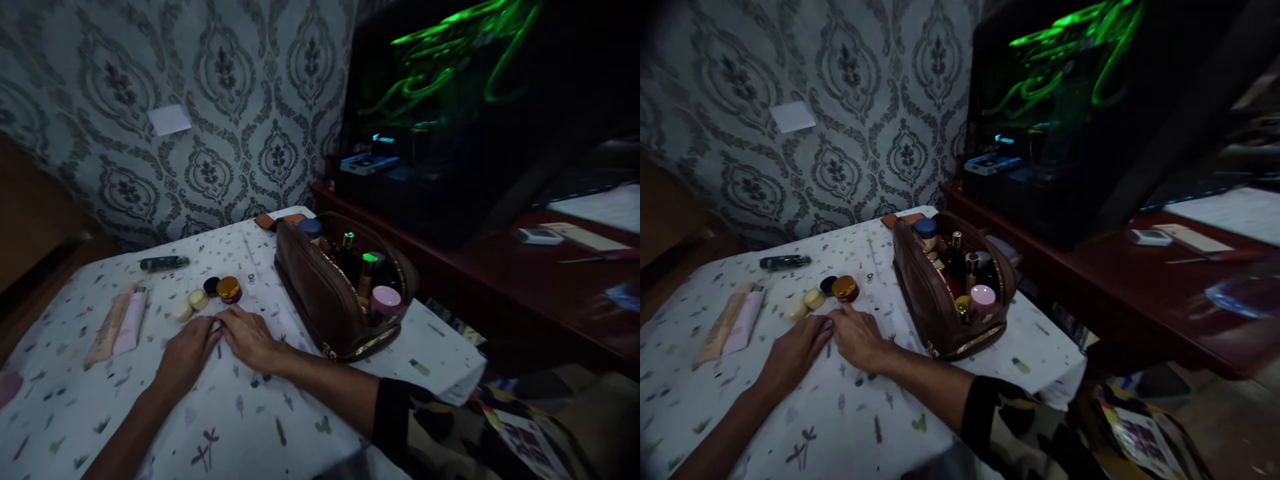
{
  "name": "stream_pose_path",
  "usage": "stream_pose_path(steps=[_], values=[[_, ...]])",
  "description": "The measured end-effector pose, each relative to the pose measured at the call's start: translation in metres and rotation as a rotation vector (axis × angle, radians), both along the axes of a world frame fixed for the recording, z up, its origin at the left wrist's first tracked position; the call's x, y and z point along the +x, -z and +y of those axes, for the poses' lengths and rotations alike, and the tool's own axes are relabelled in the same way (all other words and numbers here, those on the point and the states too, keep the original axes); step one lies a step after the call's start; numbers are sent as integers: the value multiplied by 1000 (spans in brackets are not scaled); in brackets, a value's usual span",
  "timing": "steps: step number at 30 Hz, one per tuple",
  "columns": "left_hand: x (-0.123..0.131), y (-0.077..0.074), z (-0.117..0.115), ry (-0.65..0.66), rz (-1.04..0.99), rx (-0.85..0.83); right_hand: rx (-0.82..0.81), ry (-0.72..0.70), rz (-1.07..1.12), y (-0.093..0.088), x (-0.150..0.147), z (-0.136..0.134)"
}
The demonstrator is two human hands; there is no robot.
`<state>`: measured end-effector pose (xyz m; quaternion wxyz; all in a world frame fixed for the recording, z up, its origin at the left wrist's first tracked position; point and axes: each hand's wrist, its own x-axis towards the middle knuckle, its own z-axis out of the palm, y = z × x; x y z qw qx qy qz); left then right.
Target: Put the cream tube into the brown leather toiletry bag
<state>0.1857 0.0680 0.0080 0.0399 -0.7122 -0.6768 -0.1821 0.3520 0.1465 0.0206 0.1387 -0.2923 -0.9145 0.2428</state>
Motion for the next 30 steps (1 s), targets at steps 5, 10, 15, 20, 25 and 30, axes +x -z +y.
stream_pose_path(steps=[5,10,15,20,25,30], values=[[3,-4,-3,-132,36,-130,23,-88,24,1,4,1],[-3,0,-5,-183,-25,-66,25,-172,44,2,5,2],[-3,-5,-5,-174,-124,-52,-4,-131,86,6,1,3],[2,-15,-1,-54,-359,-2,-71,-40,144,8,-1,5],[1,-16,2,-4,-458,-41,-97,-30,195,11,-3,8],[-3,-13,2,-13,-485,-70,-69,-23,210,13,-3,9]])
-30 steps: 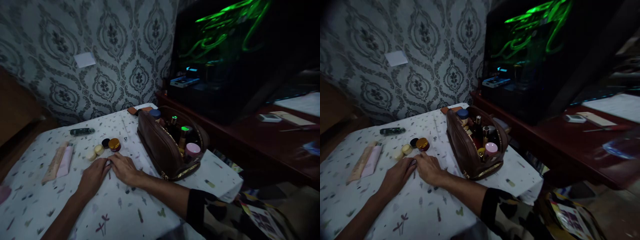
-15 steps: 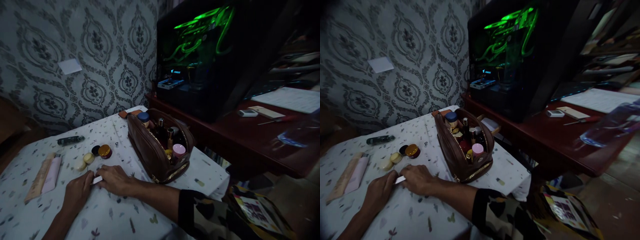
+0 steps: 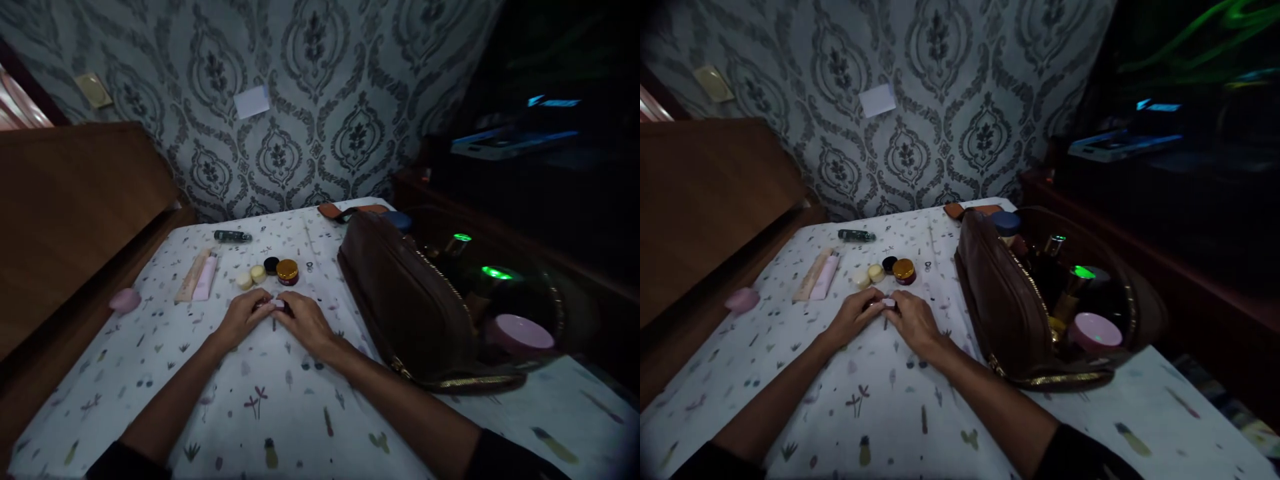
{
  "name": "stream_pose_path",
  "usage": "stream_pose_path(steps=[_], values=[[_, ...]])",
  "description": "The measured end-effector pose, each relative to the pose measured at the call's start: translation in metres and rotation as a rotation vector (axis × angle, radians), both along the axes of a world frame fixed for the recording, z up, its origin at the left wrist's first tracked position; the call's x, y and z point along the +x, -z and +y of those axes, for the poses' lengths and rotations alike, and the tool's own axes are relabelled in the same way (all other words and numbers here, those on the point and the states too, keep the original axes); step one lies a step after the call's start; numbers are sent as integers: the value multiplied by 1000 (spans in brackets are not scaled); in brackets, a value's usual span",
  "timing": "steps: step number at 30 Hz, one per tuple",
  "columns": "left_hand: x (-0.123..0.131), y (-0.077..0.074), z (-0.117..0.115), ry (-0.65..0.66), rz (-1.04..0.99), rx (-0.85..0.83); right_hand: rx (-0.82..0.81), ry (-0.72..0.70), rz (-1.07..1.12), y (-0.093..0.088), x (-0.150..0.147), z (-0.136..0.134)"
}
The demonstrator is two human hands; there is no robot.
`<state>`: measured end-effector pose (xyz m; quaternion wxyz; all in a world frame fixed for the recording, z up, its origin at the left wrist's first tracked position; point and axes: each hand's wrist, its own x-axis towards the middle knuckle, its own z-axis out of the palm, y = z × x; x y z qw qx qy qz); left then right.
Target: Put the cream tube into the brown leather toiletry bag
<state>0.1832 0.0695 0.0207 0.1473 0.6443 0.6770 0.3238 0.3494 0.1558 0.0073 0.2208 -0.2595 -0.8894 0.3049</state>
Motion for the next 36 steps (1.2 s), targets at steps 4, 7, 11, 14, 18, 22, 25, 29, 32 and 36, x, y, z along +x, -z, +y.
stream_pose_path(steps=[4,7,11,14,18,22,25,29,32,36], values=[[-4,3,0,-13,-46,3,43,66,-17,4,0,2],[-6,6,0,-16,-35,57,94,131,-29,7,0,5],[-8,10,2,-51,61,138,157,146,-25,12,0,9],[-9,11,3,-54,102,148,187,134,-9,17,0,11],[-10,11,2,-50,131,137,222,118,26,25,0,13],[-9,11,2,-64,149,143,254,109,58,32,1,15],[-9,12,1,-72,157,160,261,108,67,34,2,16],[-9,13,1,-75,161,182,269,116,75,34,6,17],[-10,15,0,-90,161,207,259,125,74,33,8,16],[-12,20,2,-118,166,245,250,147,60,32,8,16]])
